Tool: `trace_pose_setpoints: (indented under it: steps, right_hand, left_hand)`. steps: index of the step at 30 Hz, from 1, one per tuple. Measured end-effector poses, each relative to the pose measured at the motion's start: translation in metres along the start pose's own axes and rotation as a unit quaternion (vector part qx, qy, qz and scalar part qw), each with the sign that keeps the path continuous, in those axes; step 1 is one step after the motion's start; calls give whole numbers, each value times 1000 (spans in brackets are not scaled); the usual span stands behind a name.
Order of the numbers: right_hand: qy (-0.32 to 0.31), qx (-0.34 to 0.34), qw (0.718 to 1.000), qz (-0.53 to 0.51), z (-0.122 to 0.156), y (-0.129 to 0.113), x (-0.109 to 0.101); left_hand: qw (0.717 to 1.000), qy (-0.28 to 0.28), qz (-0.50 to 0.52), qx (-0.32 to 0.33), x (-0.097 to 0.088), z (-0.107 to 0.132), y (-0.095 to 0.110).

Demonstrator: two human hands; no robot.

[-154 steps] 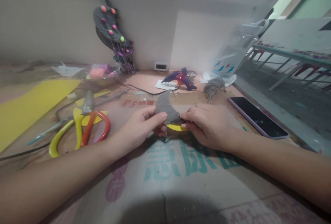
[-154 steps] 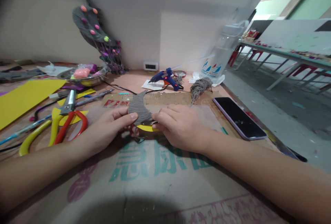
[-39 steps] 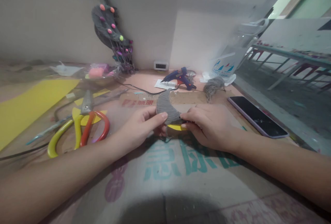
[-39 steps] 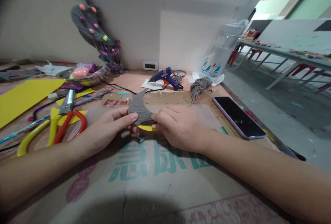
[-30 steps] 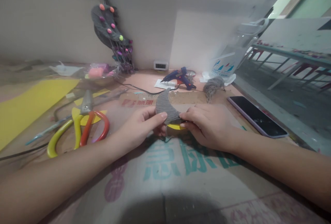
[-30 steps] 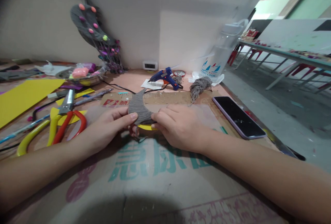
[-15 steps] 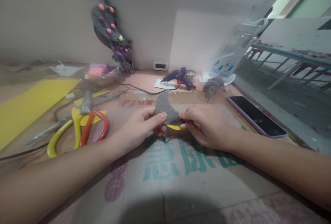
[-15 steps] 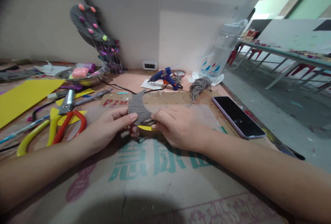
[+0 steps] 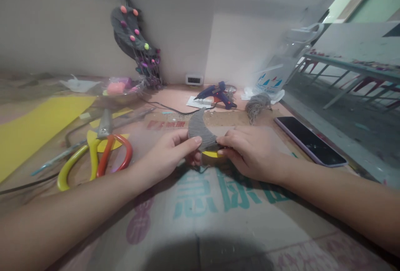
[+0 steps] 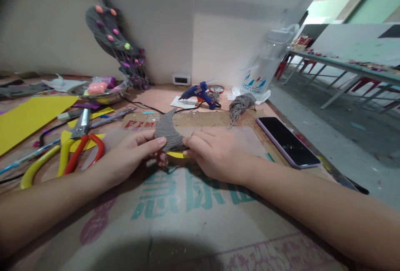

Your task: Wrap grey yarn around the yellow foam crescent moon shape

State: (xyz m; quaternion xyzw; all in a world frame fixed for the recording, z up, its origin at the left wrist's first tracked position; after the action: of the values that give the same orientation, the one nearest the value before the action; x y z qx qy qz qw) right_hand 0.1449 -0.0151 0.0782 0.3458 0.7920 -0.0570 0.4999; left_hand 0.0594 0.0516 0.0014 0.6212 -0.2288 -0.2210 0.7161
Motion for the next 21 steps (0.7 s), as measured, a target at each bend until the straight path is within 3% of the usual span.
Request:
trace_pose_setpoints:
  steps: [15, 21]
  right_hand:
    - [26, -52, 997, 44, 3, -8, -3]
    - [29, -28, 999, 11, 3, -3, -2]
  left_hand:
    - [997, -27, 62, -33, 4, -1, -8]
    - [999, -25, 33, -21, 3, -1, -6]
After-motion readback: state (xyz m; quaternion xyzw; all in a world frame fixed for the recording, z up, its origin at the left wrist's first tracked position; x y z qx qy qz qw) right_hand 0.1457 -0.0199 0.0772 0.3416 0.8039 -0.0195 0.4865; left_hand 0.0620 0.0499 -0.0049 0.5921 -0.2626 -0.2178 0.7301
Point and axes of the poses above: each hand's wrist, its own z-axis away from the middle knuckle, its own x-axis out of the palm, y = z × x, the point moved 10 cm from there along -z, towards the middle knuckle, and after that the axes turned 5 degrees about -x, right-handed, at the moved point
